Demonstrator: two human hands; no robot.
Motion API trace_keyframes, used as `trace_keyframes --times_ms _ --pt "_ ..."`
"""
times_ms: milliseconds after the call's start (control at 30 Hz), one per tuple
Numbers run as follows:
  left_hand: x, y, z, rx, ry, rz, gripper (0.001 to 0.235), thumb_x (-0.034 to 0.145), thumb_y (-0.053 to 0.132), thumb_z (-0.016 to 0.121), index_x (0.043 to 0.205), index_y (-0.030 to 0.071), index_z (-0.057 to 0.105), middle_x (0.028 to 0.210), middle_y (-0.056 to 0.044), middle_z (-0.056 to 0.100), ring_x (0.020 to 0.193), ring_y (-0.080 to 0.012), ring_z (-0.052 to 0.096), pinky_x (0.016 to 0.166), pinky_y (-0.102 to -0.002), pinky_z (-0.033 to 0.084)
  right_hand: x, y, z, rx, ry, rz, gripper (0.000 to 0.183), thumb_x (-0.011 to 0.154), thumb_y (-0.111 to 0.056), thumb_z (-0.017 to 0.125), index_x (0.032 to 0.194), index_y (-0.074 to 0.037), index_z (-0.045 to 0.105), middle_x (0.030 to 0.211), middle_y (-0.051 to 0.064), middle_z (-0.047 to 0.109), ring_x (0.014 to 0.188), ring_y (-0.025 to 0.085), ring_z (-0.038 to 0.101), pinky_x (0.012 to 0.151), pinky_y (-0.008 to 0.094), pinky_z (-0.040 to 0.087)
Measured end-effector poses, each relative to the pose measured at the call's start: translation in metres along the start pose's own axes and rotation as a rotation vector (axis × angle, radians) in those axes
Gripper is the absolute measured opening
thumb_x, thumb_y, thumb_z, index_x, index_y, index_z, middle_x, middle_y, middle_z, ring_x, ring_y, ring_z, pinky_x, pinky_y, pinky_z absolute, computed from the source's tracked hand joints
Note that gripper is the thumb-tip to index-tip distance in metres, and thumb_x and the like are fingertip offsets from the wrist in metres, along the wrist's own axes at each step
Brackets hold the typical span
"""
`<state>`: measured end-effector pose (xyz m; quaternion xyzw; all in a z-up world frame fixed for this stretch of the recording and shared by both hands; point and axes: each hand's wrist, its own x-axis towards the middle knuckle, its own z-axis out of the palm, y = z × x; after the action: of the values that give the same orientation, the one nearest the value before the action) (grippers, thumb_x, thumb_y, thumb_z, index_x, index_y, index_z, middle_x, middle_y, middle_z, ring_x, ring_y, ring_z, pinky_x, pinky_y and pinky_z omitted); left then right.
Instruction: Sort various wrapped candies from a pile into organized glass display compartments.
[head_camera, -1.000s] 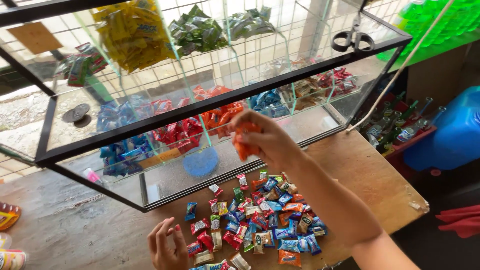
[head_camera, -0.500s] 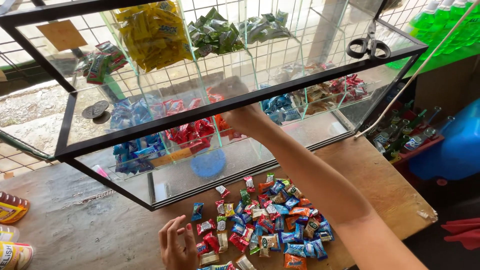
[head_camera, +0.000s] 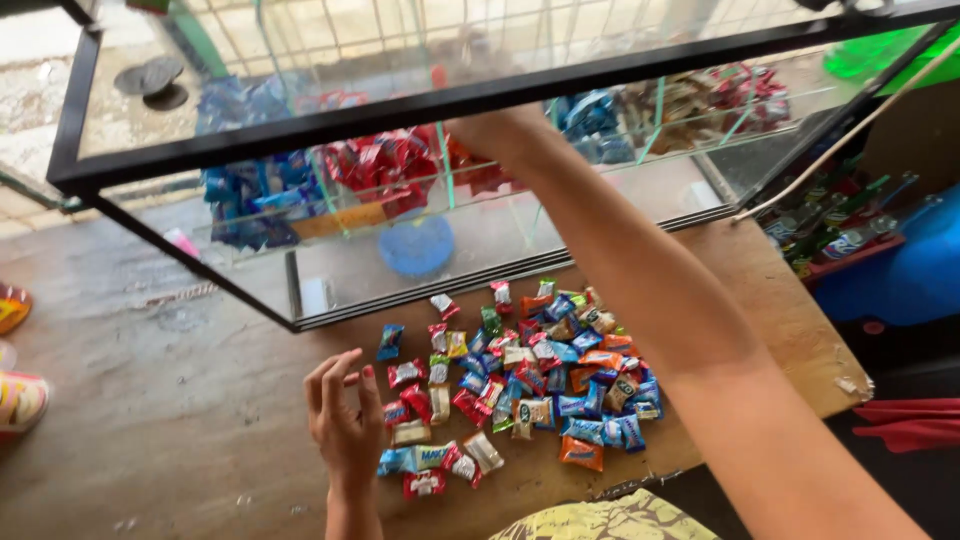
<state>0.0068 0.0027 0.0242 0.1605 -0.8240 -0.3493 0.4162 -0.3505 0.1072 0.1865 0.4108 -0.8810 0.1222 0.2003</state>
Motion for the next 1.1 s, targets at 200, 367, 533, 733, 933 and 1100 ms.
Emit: trace_keyframes --times_ms 200,367,533,733,933,1100 --pt "-0.005 -0.007 -0.005 0.018 0.015 -0.014 0.020 0.098 0.003 0.067 0.117 0.008 0.068 0.115 -0.011 0.068 0.103 -0.0240 0.065 0.086 -0.034 0.058 -0.057 -0.020 -0.047 0.053 -0.027 0.006 0.038 0.104 -0.036 0.074 0.125 -0.006 0.063 0.115 0.020 0.070 0.110 0.041 0.065 0.097 0.051 0.051" --pt "-0.005 -0.001 -0.001 -0.017 -0.015 0.017 0.014 0.099 0.003 0.067 0.112 0.009 0.070 0.106 -0.007 0.070 0.095 -0.0208 0.068 0.084 -0.033 0.057 -0.145 -0.054 -0.086 0.088 0.301 -0.177 0.059 0.104 -0.024 0.076 0.150 0.001 0.050 0.152 0.025 0.047 0.141 0.043 0.046 0.118 0.055 0.037" --pt "-0.004 0.003 0.002 0.004 -0.061 -0.004 0.013 0.100 0.004 0.068 0.112 0.008 0.070 0.105 -0.008 0.070 0.094 -0.0201 0.067 0.084 -0.034 0.056 -0.238 -0.049 -0.079 0.372 0.148 -0.047 0.044 0.101 -0.022 0.072 0.139 -0.007 0.057 0.150 0.018 0.052 0.138 0.037 0.052 0.115 0.047 0.045" --pt "-0.008 0.000 0.011 0.010 -0.115 -0.009 0.014 0.099 0.005 0.069 0.112 0.009 0.070 0.104 -0.007 0.070 0.091 -0.0182 0.067 0.082 -0.033 0.056 -0.321 -0.043 -0.054 0.525 -0.124 0.182 0.035 0.095 -0.017 0.069 0.129 -0.011 0.065 0.130 0.013 0.065 0.120 0.032 0.064 0.099 0.041 0.054" --pt "-0.011 0.007 0.016 0.017 -0.166 -0.024 0.015 0.098 0.005 0.069 0.112 0.010 0.071 0.105 -0.006 0.070 0.092 -0.0185 0.067 0.081 -0.032 0.056 -0.364 -0.073 -0.037 0.528 -0.205 0.255 0.039 0.090 -0.018 0.073 0.128 -0.010 0.065 0.128 0.014 0.064 0.117 0.034 0.063 0.098 0.043 0.052" --pt "0.003 0.050 0.037 0.057 -0.363 0.063 0.025 0.094 0.008 0.069 0.119 0.010 0.070 0.120 -0.010 0.068 0.110 -0.0278 0.065 0.092 -0.038 0.054 -0.369 -0.093 -0.031 0.519 -0.217 0.075 0.051 0.085 -0.018 0.077 0.133 -0.006 0.062 0.138 0.018 0.057 0.124 0.038 0.057 0.102 0.048 0.048"
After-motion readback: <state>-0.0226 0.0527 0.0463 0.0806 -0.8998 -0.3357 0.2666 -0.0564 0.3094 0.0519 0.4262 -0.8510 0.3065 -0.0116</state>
